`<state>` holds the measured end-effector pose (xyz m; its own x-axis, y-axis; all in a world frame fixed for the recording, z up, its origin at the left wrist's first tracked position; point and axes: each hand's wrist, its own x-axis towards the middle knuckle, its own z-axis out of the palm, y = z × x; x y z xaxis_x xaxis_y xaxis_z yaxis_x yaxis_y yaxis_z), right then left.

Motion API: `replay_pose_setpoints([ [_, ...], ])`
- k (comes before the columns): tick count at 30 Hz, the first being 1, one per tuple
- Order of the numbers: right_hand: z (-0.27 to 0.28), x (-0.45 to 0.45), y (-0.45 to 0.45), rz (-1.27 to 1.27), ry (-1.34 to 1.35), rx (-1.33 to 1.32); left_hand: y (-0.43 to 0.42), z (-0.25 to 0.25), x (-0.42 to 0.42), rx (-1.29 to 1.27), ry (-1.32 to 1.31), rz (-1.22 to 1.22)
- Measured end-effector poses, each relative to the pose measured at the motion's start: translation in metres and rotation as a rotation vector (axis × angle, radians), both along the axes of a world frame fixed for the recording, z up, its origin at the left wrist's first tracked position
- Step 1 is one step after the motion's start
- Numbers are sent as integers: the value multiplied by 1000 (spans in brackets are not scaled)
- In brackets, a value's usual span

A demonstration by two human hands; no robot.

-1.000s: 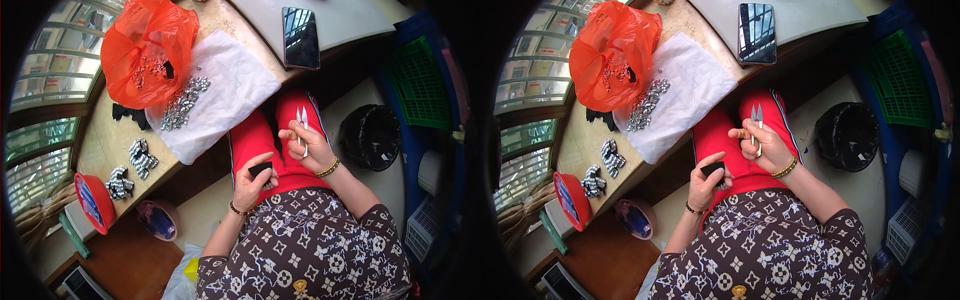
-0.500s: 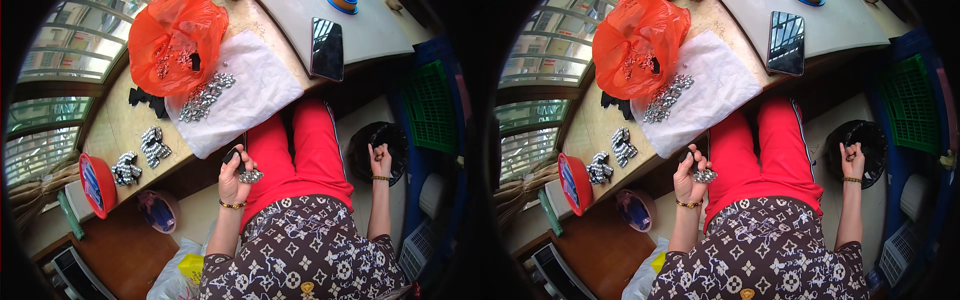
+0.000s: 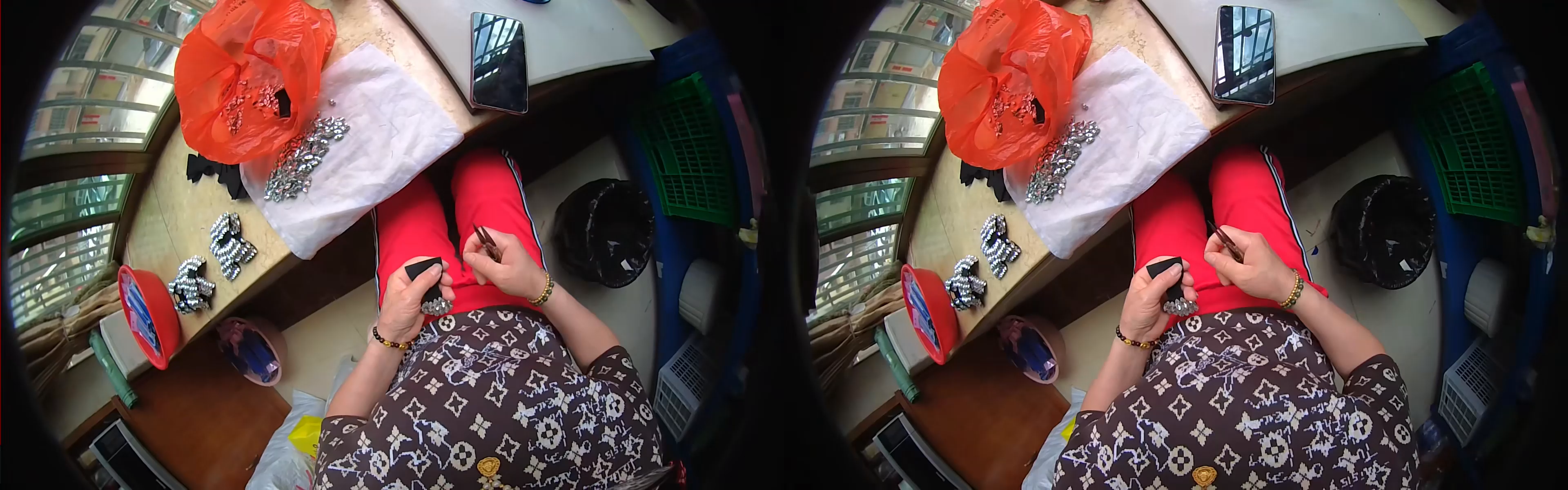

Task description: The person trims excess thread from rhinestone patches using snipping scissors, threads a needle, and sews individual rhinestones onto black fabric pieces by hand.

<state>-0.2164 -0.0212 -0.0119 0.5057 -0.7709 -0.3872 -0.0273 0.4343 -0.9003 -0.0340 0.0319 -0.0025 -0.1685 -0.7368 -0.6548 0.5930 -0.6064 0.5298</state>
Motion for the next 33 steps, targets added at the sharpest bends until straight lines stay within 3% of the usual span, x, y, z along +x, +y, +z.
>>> replay_pose_setpoints([
  [8,1,6,5,110,166,-242,-2,0,1,-26,12,-82],
  [33,-2,0,-1,144,101,-257,-5,-5,1,-9,178,-112],
])
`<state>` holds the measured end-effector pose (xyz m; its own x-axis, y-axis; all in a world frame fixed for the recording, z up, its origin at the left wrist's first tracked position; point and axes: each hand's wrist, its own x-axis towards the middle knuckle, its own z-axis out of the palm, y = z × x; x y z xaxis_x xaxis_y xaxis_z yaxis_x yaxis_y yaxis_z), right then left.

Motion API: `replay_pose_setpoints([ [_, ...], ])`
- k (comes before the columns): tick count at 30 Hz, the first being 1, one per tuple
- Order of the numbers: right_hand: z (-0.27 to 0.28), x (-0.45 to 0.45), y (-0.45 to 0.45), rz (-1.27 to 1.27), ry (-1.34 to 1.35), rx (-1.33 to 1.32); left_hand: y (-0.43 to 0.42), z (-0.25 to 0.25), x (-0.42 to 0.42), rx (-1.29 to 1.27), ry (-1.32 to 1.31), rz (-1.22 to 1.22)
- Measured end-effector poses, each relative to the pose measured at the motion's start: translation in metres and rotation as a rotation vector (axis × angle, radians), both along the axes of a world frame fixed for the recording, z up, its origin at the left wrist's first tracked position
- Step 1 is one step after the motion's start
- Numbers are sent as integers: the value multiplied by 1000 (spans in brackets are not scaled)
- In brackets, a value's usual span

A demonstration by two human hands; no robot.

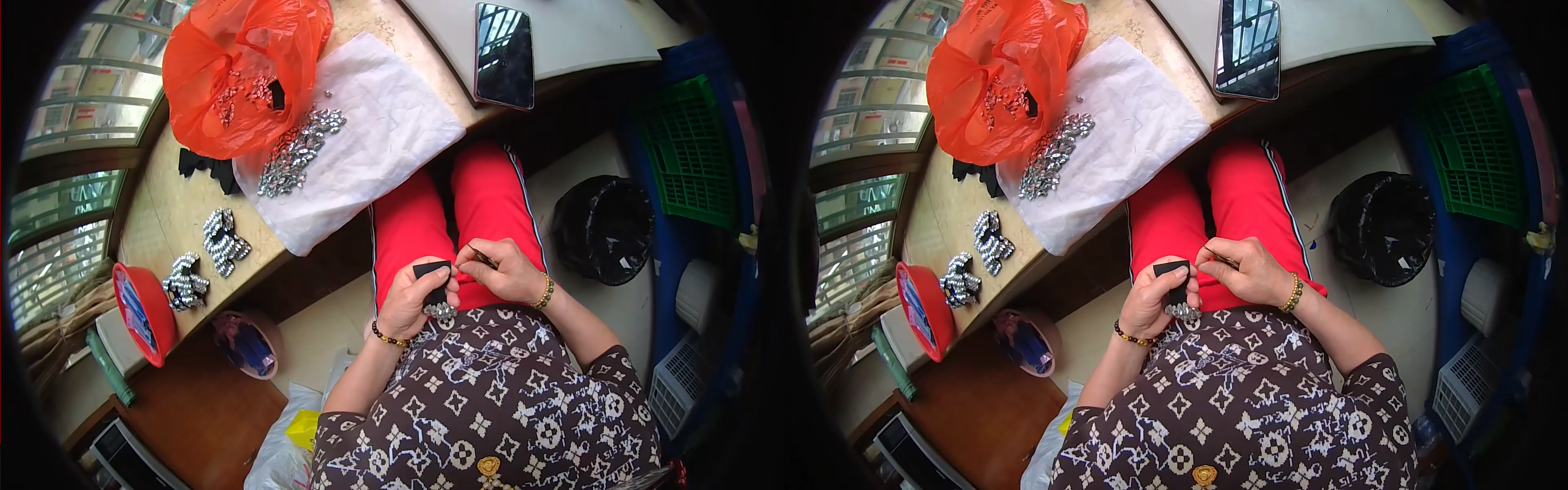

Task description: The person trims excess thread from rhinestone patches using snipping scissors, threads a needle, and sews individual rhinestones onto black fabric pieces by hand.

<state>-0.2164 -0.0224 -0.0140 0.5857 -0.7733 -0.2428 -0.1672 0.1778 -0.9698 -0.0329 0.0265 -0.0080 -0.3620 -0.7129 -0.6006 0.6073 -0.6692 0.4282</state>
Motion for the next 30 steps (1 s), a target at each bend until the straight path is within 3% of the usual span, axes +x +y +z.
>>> replay_pose_setpoints([
  [15,-4,-1,-2,47,-92,18,2,-4,1,22,131,-15],
  [30,-9,-2,1,49,-109,5,2,-1,-1,10,26,-6],
])
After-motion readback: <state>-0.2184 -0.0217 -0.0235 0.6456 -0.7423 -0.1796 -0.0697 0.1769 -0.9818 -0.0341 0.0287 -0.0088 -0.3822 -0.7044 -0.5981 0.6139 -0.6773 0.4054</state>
